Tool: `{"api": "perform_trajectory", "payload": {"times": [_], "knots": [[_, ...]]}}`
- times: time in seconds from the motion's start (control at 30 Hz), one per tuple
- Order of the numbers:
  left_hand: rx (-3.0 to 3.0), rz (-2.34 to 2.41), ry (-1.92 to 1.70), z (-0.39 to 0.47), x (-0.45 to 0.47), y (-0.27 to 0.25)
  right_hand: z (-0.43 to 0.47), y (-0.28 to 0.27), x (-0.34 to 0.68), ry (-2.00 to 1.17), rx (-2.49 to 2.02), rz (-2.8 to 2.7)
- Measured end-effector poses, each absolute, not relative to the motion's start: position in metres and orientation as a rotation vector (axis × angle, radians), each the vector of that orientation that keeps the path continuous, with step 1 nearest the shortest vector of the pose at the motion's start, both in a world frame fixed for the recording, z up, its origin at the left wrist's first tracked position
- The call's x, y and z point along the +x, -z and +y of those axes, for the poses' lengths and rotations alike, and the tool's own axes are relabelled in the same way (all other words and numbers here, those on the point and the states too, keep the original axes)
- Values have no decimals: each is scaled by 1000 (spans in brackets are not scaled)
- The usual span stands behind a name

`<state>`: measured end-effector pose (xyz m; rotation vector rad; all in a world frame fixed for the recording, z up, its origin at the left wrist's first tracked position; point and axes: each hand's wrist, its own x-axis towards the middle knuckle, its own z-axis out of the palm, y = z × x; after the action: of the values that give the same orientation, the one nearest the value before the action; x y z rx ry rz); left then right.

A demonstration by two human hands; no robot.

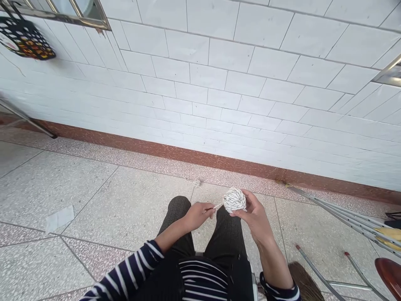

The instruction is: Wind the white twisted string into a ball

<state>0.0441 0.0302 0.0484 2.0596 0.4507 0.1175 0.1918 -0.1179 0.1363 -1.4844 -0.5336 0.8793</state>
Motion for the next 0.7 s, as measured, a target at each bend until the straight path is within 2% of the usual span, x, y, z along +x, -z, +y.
{"api": "perform_trajectory", "payload": {"times": [0.17, 0.3, 0.43, 0.6, 0.7], "knots": [[2322, 431, -100, 8, -1, -46, -115, -102, 209, -644, -1707, -490], [2550, 254, -208, -8, -9, -58, -100, -71, 204, -487, -1978, -697], [2737, 154, -376, 5, 0, -71, -102, -43, 177, -714, -1906, -895], [2626, 214, -482, 28, 13, -61, -128, -43, 156, -1328, -1396, -746], [2428, 320, -427, 27, 19, -40, -138, -62, 157, -1375, -1218, -619]]}}
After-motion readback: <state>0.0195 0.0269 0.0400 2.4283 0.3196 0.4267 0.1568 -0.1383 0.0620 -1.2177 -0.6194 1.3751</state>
